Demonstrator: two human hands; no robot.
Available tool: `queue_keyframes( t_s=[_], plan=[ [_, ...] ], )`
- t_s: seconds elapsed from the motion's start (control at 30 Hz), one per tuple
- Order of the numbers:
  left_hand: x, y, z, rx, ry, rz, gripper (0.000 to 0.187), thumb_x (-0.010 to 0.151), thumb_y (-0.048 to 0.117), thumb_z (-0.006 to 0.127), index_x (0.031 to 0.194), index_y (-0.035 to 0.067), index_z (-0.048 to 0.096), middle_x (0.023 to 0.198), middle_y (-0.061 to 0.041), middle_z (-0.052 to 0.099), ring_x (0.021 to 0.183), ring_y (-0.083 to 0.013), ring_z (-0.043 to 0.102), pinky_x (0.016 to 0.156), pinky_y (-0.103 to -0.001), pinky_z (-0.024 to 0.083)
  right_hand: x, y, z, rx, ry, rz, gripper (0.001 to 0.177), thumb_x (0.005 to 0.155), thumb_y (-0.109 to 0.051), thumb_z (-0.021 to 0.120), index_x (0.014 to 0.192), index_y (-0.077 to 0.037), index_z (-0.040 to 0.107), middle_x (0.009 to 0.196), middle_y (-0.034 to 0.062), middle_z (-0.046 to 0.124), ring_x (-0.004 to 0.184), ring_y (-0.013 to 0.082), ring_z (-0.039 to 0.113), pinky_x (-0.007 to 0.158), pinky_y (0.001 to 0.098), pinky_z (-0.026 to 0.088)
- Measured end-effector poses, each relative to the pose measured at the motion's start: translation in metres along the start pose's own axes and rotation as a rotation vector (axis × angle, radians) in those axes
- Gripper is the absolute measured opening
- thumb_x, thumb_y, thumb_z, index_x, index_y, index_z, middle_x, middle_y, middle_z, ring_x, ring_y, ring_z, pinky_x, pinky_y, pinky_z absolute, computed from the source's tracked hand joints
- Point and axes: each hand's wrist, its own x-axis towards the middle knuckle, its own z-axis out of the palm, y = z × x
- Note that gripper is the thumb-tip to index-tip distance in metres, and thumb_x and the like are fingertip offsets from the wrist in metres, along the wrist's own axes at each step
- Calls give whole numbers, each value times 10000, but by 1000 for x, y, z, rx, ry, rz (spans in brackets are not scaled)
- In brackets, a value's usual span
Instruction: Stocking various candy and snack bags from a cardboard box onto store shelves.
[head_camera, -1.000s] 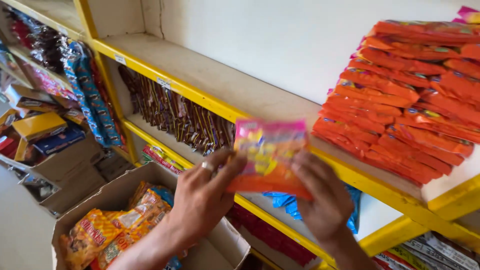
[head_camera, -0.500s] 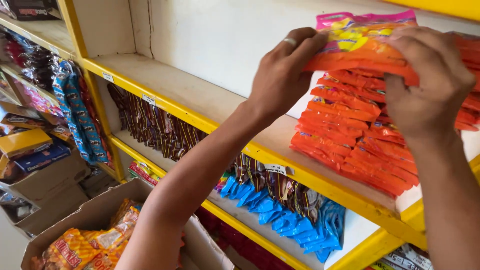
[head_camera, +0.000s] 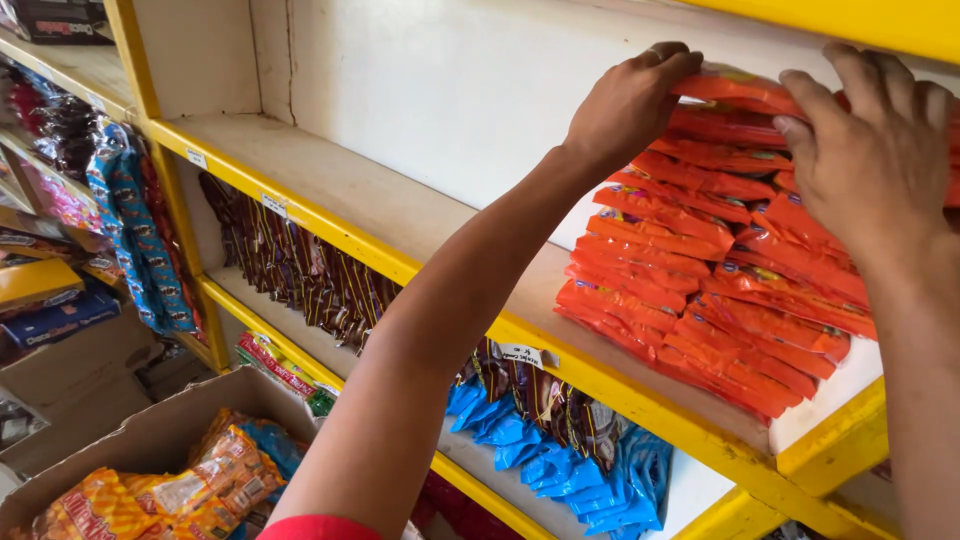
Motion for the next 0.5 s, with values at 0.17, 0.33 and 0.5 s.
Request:
queue_keyframes(
  t_s=[0.17,0.33,0.5],
  plan=[
    [1,-8,7,-236,-225,-145,421,978,302,614,1279,10,649,1248,-189,698,1129,-368,699,967,-428,577,-24,18,27,-52,-33,-23,292,1143,-250,524,1387,-145,646,1439,41,565,1387,217,463,1155,367,325],
    [13,9,-3,-296,-339,-331,586,1026,547,522,1251,41,711,1203,-165,758,1158,-295,740,987,-381,585,-13,12,29,-37,-86,5,288,1124,-235,554,1360,-156,699,1387,2,627,1356,177,493,1179,374,345],
    [9,-19,22,-238,-236,-94,478,1006,490,574,1147,66,745,1072,-155,790,984,-318,755,858,-423,595,-25,13,54,133,20,29,272,1095,-130,528,1312,-81,683,1388,92,618,1325,270,512,1177,353,438]
  ],
)
